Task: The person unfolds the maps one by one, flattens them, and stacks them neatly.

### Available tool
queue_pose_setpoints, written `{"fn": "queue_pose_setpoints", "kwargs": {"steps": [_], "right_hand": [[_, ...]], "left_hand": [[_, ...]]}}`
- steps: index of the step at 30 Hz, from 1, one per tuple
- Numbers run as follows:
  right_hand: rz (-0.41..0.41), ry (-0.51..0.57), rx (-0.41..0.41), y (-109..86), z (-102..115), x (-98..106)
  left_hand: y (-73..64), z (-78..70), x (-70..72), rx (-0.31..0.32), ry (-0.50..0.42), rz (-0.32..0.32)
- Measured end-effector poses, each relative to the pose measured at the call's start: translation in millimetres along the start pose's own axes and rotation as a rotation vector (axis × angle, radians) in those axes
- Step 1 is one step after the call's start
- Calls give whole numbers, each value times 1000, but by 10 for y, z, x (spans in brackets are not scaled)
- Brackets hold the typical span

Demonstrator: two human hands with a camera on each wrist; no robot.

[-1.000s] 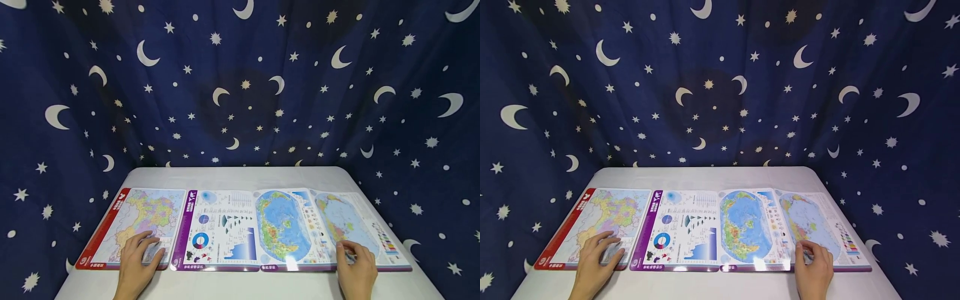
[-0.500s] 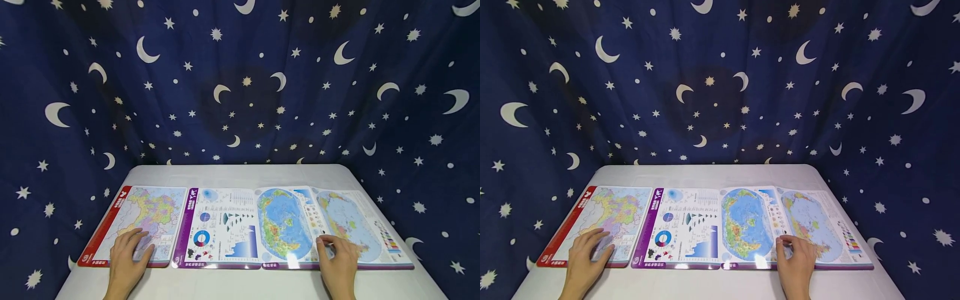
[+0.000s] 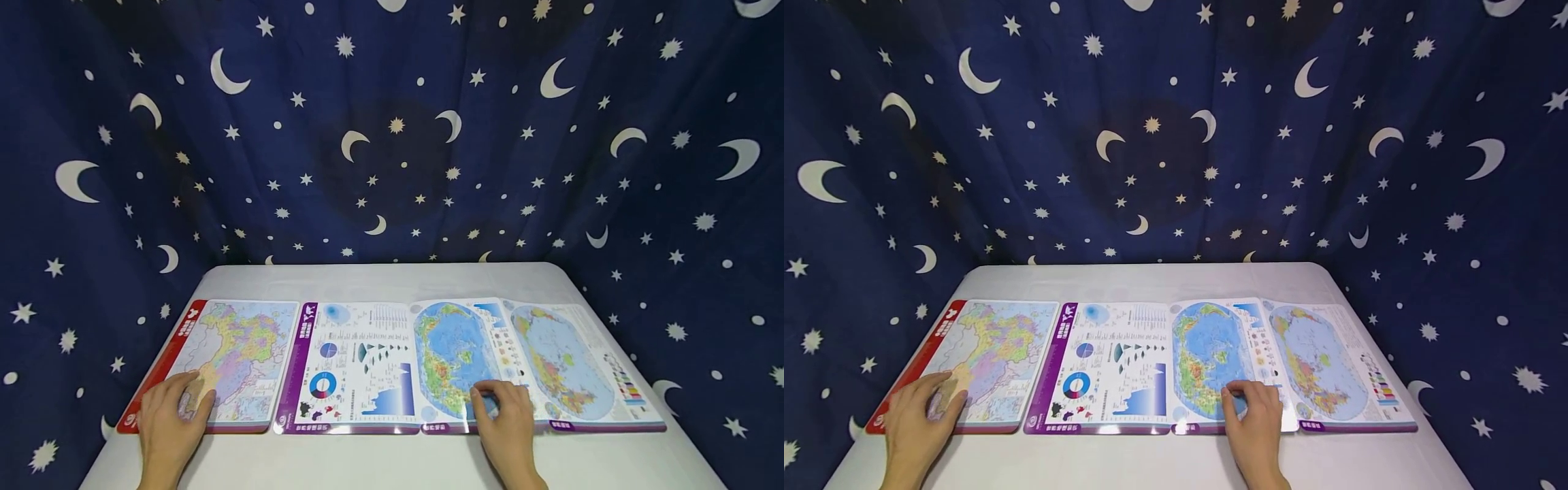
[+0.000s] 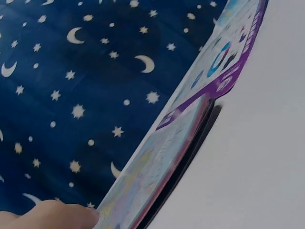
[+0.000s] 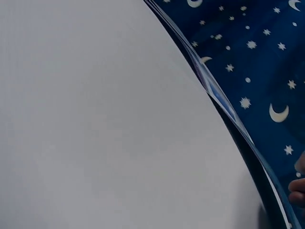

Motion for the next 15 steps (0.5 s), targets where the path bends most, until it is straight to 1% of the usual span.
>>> {"fn": "queue_pose_setpoints", "kwargs": {"steps": [2,3,7,10,15], "right_hand": [[36,8,20,-21,104,-68],[52,11,29,-28,150,-99],[92,27,39,-38,287,-181],[101,49,21,-39,335,-211],[140,74,35,-73,453,-295]], "left_hand": [[10,60,59,48,15,-24],[15,88,89,60,15,-42],[50,181,166,71,39,-83],[88,257,203,102,81,-77],[144,374,301,208,114,-71]]}}
Point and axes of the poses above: each hand's wrist, its own y-axis towards the middle knuckle, its own x-axis out of the back of the hand, z = x × y, the point moved 6 cm from there along y, towards the middle knuckle, and after that the axes turned 13 degrees about -y, right-handed, at the moved point
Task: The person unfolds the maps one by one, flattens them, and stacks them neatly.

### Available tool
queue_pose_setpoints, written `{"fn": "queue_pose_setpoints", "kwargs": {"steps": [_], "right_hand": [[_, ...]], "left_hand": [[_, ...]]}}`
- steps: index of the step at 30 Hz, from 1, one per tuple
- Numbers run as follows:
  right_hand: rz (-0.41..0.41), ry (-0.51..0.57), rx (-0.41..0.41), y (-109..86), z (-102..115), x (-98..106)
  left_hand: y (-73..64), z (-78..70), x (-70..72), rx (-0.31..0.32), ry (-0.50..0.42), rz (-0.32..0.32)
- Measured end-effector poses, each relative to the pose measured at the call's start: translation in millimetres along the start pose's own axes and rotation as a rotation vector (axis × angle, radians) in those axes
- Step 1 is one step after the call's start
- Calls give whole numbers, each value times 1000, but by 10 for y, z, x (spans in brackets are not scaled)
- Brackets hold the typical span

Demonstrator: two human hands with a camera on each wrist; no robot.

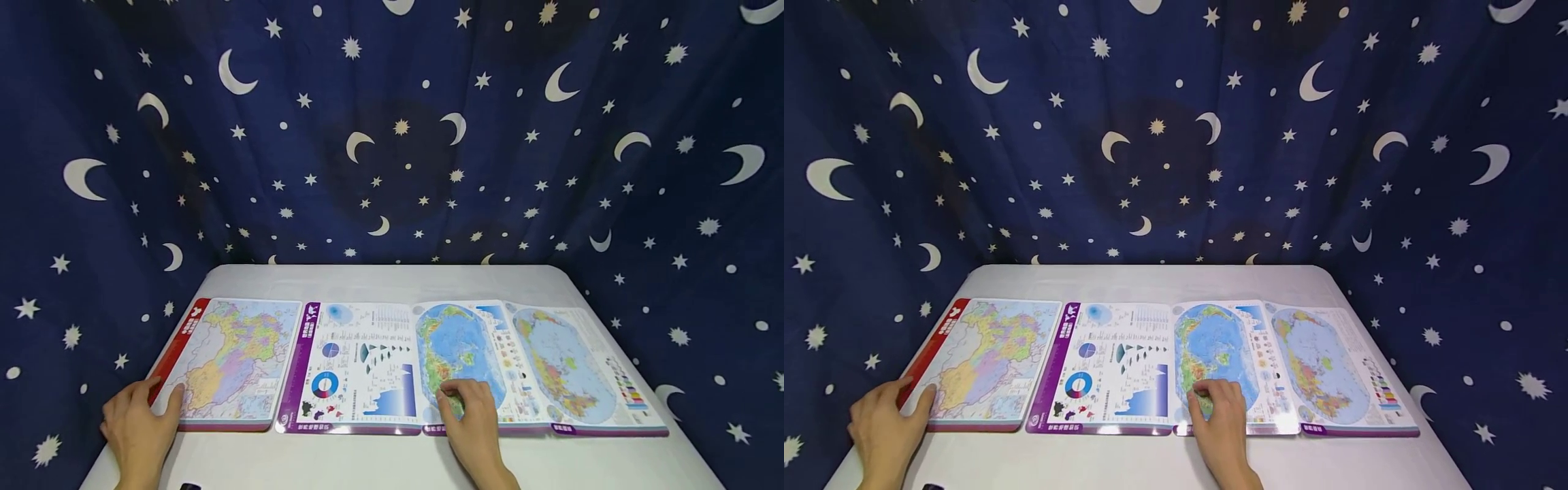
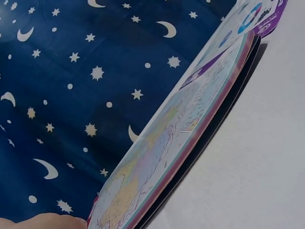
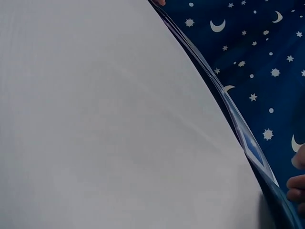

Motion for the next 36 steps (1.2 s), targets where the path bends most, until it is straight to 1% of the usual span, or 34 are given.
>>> {"fn": "queue_pose_setpoints", "kwargs": {"steps": [5,9,12,18,25,27,28,32,34,36], "right_hand": [[27,15,30,-4,162,-95],[46,24,45,2,290,-177],[77,35,56,24,396,-276],[167,68,39,48,663,-474],[211,100,80,33,1011,-658],[211,92,107,19,1131,-701],[206,84,125,11,1198,-719],[185,65,229,-26,1494,-813],[208,68,254,-43,1623,-879],[251,76,252,-63,1714,-955]], "left_hand": [[25,63,38,69,-10,-9],[19,101,30,95,-21,-19],[15,102,48,93,-25,-35],[12,91,66,99,-18,-41],[-19,97,88,60,-56,-114],[-25,101,91,61,-58,-123],[-25,108,89,75,-49,-120],[-25,123,94,111,-9,-119],[-26,132,91,125,9,-116],[-33,137,79,118,9,-121]]}}
Point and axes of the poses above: each hand's wrist, its own y-axis towards the middle knuckle, its own x-axis out of the back of the hand, z = x × y, the point moved 6 cm from there along y, towards the middle knuckle, and after that the axes turned 13 degrees about -y, right-handed, at the moved point
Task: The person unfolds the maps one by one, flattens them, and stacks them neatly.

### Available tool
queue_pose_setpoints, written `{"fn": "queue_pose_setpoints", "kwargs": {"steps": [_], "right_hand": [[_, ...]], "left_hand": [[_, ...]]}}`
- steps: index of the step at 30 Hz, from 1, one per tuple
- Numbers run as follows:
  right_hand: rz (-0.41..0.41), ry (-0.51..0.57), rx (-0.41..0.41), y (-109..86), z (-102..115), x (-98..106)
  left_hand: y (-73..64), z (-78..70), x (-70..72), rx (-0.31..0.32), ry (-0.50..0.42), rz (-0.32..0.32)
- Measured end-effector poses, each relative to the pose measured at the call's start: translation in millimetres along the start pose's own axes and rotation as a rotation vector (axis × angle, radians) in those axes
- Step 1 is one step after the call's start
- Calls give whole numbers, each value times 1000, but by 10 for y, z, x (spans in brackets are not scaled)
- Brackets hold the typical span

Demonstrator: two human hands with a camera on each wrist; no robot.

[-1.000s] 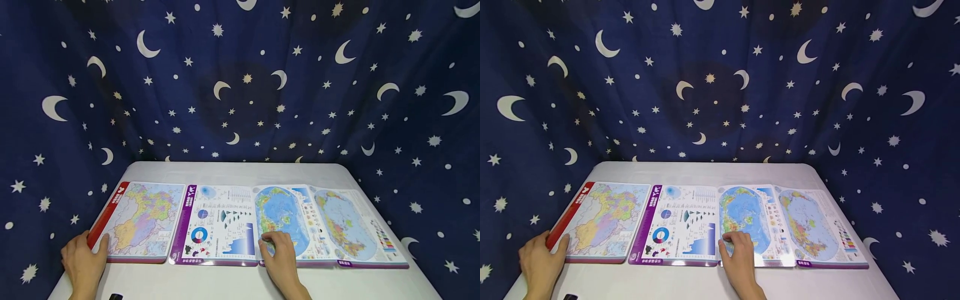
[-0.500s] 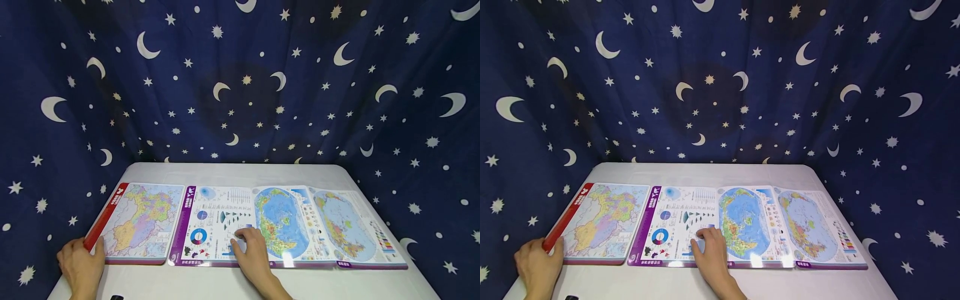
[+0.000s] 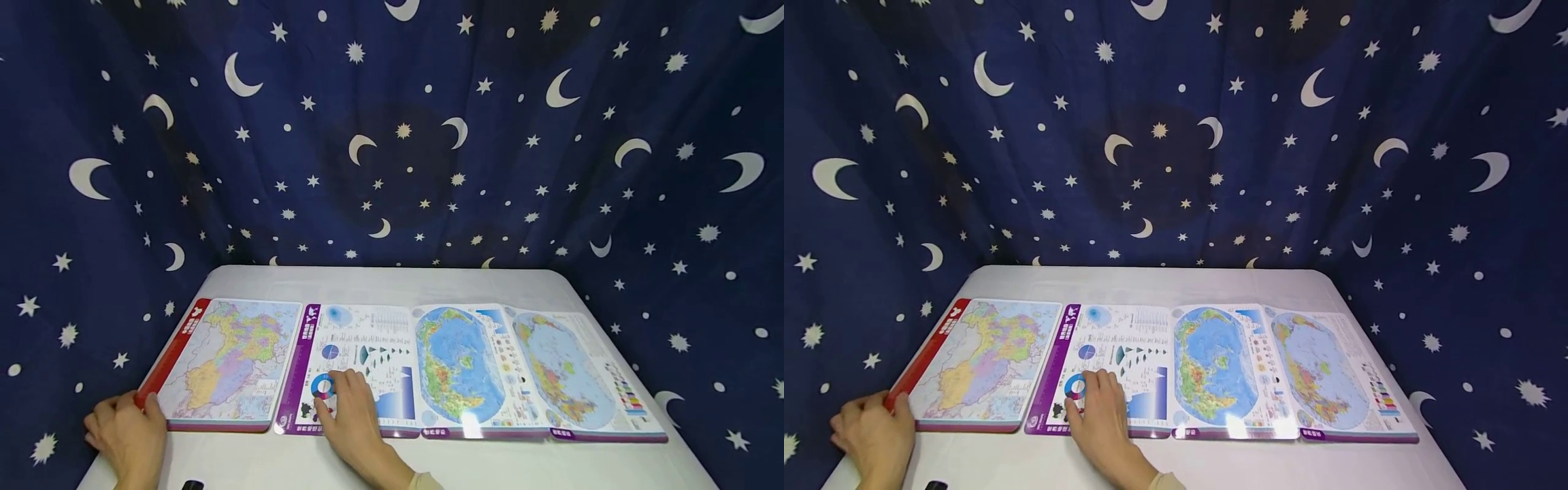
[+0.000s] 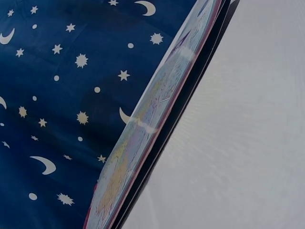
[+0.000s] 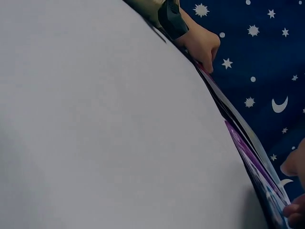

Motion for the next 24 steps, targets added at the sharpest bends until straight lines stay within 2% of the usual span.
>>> {"fn": "queue_pose_setpoints", "kwargs": {"steps": [3,7,10,17,24], "right_hand": [[73,19,-34,30,72,-110],[111,32,-36,57,138,-188],[94,25,-2,49,184,-204],[20,10,114,-26,303,-221],[31,18,160,-28,401,-272]], "left_hand": [[-7,15,-11,5,15,-5],[-11,9,-13,2,35,-13],[-17,-7,-38,-5,35,-8],[-17,12,-73,36,67,11],[17,11,-19,23,71,12]]}}
Point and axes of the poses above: each hand's wrist, its own y-axis towards the middle knuckle, its own x-axis out of the back of the hand, z = x × y, the point moved 6 cm from there along y, towards the middle knuckle, and after that the axes turned 13 degrees about -y, right-handed, at the moved point
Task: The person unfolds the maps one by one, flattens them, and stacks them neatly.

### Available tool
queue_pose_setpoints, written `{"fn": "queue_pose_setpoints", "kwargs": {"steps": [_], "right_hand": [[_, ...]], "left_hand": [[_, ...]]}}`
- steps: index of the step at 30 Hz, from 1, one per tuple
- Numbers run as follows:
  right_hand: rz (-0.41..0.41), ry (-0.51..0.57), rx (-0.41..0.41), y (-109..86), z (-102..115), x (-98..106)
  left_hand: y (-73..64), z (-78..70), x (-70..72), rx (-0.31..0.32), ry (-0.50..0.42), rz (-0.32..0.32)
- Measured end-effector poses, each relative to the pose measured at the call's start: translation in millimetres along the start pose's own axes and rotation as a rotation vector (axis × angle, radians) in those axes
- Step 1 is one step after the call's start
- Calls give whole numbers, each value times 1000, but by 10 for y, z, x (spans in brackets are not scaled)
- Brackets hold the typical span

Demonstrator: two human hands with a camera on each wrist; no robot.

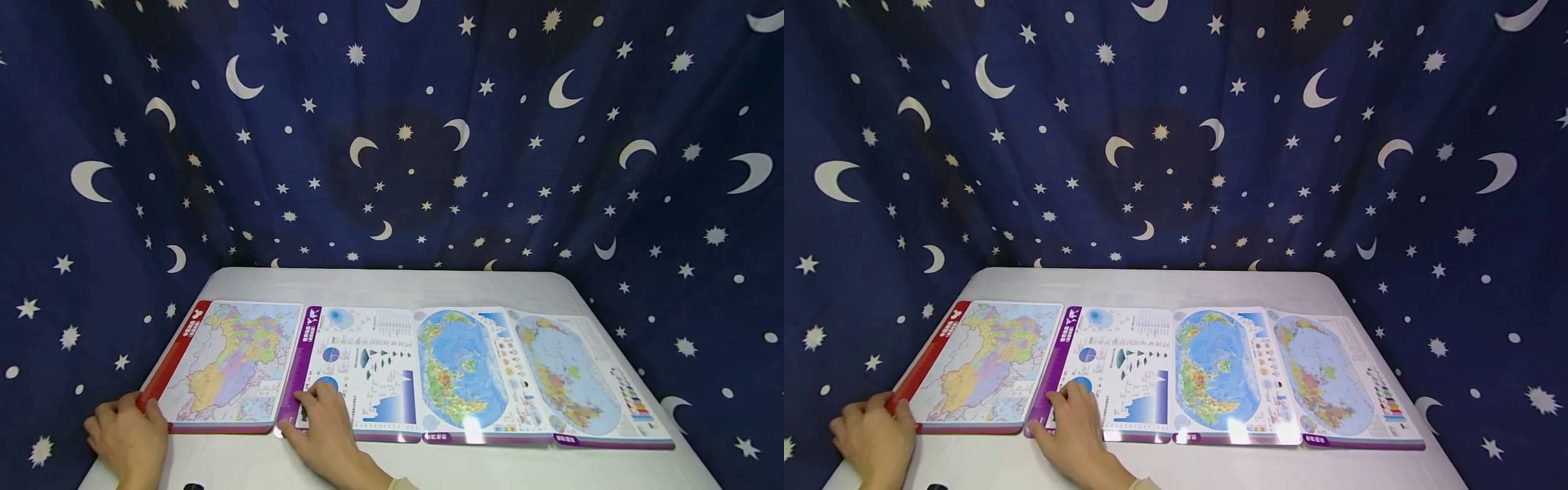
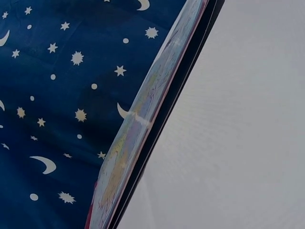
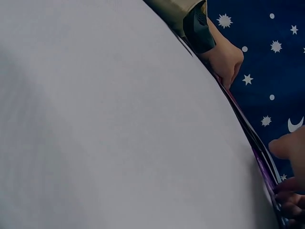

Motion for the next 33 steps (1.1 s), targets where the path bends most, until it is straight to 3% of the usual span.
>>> {"fn": "queue_pose_setpoints", "kwargs": {"steps": [7,15,24,28,33], "right_hand": [[70,19,48,9,101,-17],[46,54,58,-26,92,-1],[-150,184,101,-40,95,27],[-146,221,99,-48,80,26],[-135,112,116,-47,86,27]], "left_hand": [[19,-34,3,-12,-25,1],[5,-67,-35,-45,-53,-6],[-20,-7,0,116,-69,51],[-44,3,-25,117,-80,53],[-39,-20,-29,102,-96,46]]}}
Point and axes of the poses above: each hand's wrist, its own y-axis towards the middle knuckle, its own x-axis out of the back of the hand, z = x × y, the point moved 6 cm from there along y, towards the middle knuckle, and after that the axes turned 13 degrees about -y, right-handed, at the moved point
